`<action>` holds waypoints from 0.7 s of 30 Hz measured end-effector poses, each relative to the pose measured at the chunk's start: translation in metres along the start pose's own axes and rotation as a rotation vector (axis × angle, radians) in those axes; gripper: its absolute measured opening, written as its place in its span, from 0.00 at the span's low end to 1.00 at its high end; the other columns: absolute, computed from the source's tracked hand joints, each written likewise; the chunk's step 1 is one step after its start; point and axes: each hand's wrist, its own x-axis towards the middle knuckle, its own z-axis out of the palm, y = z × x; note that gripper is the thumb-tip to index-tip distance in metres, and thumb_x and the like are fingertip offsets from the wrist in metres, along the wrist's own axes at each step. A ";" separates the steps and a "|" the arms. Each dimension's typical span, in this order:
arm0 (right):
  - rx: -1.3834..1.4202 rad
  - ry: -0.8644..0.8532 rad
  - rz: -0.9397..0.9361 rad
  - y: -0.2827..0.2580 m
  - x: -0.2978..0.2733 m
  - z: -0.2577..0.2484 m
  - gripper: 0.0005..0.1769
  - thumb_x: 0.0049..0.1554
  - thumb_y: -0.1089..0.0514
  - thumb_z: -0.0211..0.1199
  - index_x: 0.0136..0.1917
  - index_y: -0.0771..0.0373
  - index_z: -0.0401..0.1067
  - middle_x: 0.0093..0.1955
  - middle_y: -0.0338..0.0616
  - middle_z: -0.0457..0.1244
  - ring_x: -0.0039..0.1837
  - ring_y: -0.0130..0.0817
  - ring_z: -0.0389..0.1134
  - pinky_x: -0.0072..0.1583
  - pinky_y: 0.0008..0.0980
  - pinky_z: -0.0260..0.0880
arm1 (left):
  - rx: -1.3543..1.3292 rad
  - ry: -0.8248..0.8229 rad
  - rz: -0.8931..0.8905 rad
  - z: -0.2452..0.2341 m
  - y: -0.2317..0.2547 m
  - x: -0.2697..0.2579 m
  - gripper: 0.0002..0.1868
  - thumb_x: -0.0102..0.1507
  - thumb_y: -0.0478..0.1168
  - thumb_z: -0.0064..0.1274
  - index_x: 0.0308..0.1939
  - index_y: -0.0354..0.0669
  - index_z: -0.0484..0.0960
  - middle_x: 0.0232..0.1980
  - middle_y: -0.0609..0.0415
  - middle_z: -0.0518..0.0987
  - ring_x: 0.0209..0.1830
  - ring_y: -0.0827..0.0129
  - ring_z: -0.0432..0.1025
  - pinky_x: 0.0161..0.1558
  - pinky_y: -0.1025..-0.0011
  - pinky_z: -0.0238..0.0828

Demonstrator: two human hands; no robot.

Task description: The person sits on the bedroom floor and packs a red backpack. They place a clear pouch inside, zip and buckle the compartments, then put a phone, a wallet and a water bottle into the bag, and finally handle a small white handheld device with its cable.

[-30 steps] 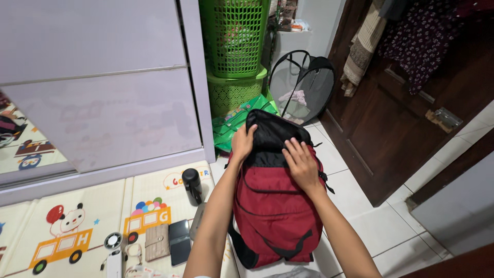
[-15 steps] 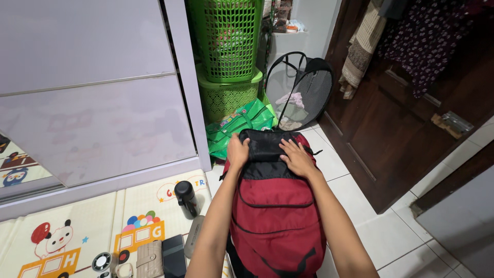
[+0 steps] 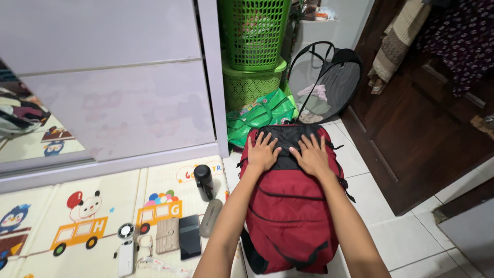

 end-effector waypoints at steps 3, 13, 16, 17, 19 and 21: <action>-0.142 0.188 -0.053 -0.017 -0.017 0.008 0.33 0.65 0.33 0.44 0.73 0.50 0.68 0.80 0.44 0.55 0.85 0.45 0.46 0.81 0.60 0.32 | 0.036 -0.056 -0.029 0.015 0.001 0.000 0.33 0.68 0.64 0.34 0.76 0.66 0.62 0.83 0.60 0.51 0.84 0.60 0.40 0.75 0.34 0.25; -0.083 0.131 -0.087 -0.007 -0.021 0.043 0.32 0.62 0.30 0.45 0.73 0.41 0.68 0.79 0.46 0.54 0.83 0.56 0.42 0.76 0.69 0.30 | -0.152 0.067 0.089 0.020 -0.018 -0.027 0.34 0.71 0.60 0.40 0.79 0.57 0.59 0.83 0.55 0.54 0.83 0.62 0.46 0.78 0.41 0.34; -0.076 0.177 -0.086 -0.012 -0.023 0.032 0.34 0.61 0.28 0.48 0.73 0.44 0.69 0.79 0.47 0.54 0.83 0.57 0.42 0.76 0.68 0.31 | -0.234 0.138 0.150 0.003 -0.028 -0.047 0.31 0.70 0.56 0.43 0.76 0.55 0.64 0.82 0.53 0.57 0.82 0.60 0.49 0.77 0.46 0.42; -0.080 0.200 -0.082 -0.016 -0.024 0.027 0.35 0.61 0.27 0.49 0.72 0.45 0.69 0.79 0.48 0.54 0.83 0.57 0.42 0.77 0.68 0.32 | -0.248 0.149 0.158 -0.004 -0.030 -0.054 0.30 0.70 0.55 0.43 0.76 0.54 0.65 0.82 0.53 0.57 0.82 0.59 0.49 0.76 0.47 0.43; -0.107 0.291 -0.091 -0.030 -0.029 0.018 0.35 0.60 0.29 0.53 0.71 0.47 0.71 0.80 0.48 0.55 0.83 0.61 0.43 0.78 0.67 0.33 | -0.281 0.166 0.180 -0.017 -0.032 -0.066 0.29 0.70 0.53 0.44 0.75 0.54 0.67 0.82 0.52 0.57 0.82 0.58 0.51 0.76 0.48 0.46; -0.135 0.365 -0.090 -0.044 -0.036 0.007 0.34 0.59 0.32 0.57 0.71 0.50 0.73 0.79 0.49 0.56 0.83 0.63 0.44 0.78 0.66 0.35 | -0.328 0.192 0.205 -0.030 -0.033 -0.077 0.28 0.70 0.51 0.45 0.74 0.51 0.68 0.81 0.51 0.58 0.81 0.55 0.51 0.76 0.49 0.48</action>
